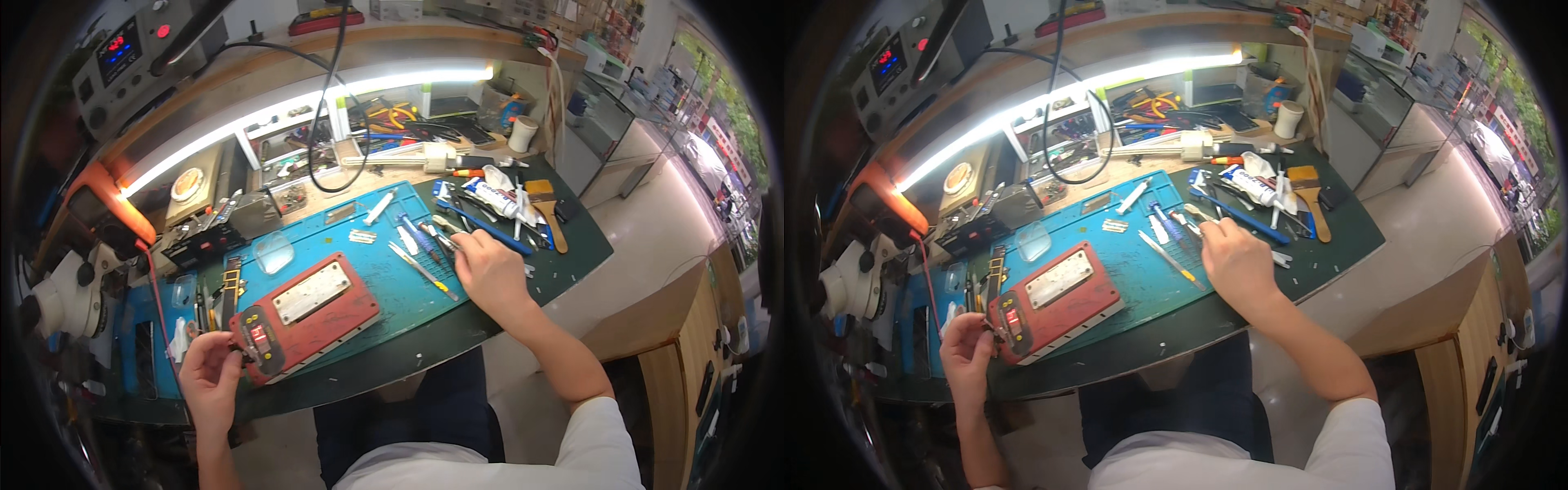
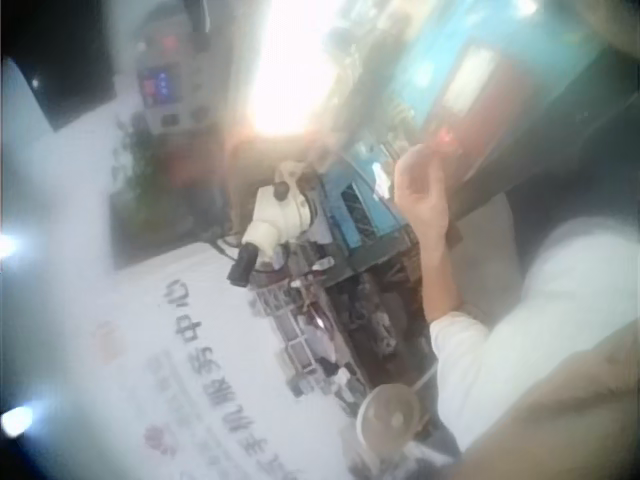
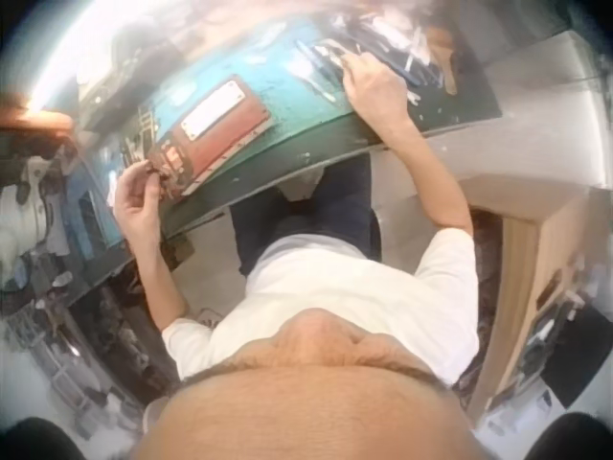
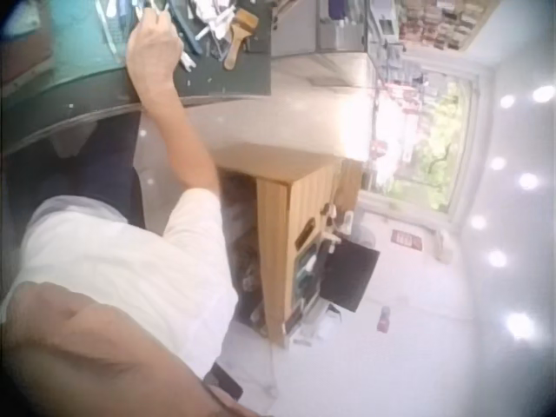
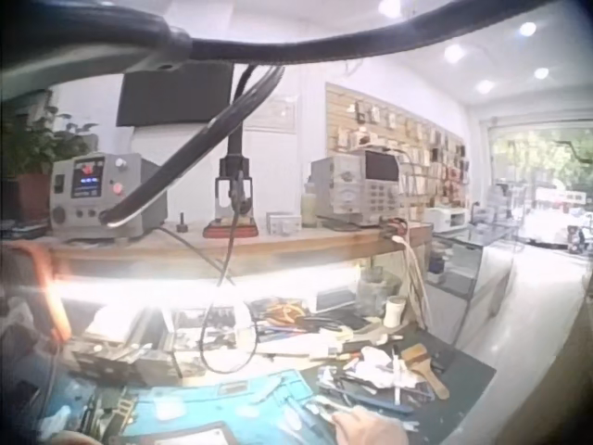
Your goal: The person is repairing a small electronic component, likely a camera module. They use tweezers to manipulate parts, apply a substance from a syringe, and use a brush to clean or spread the substance on the component.
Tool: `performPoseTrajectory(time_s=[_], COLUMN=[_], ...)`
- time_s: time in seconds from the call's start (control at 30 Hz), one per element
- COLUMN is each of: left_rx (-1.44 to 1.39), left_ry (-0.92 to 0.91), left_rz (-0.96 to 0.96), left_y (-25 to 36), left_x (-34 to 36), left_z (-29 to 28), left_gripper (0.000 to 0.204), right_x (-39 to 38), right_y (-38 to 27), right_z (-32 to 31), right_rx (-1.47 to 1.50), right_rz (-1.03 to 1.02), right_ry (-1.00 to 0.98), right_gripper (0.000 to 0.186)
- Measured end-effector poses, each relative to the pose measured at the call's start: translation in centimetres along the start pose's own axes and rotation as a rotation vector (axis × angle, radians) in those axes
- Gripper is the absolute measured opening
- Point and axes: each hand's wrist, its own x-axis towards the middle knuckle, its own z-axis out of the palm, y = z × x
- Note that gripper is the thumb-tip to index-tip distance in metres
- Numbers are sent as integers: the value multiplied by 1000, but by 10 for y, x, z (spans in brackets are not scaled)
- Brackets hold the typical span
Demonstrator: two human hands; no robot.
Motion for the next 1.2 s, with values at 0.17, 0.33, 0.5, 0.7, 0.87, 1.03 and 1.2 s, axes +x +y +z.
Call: performPoseTrajectory(time_s=[0.17,0.33,0.5,0.7,0.87,1.03,1.2], left_rx=[-18,-4,-19,-56,-63,-68,-8], left_ry=[-49,-107,-156,-135,-113,-88,-175], left_rz=[1,-2,-7,-6,-20,-30,-66], left_y=[-5,-9,-11,-16,-26,-27,-15], left_x=[15,48,73,108,109,99,92], left_z=[1,10,15,25,23,5,6], left_gripper=[23,23,25,26,25,24,25], right_x=[11,34,33,27,35,27,29], right_y=[-13,-32,-24,-5,9,-7,-27], right_z=[2,7,20,20,21,16,20], right_rx=[105,234,374,448,336,472,334], right_rz=[-5,55,129,299,135,256,-318], right_ry=[64,130,300,477,648,408,63], right_gripper=[21,19,19,17,21,11,20])
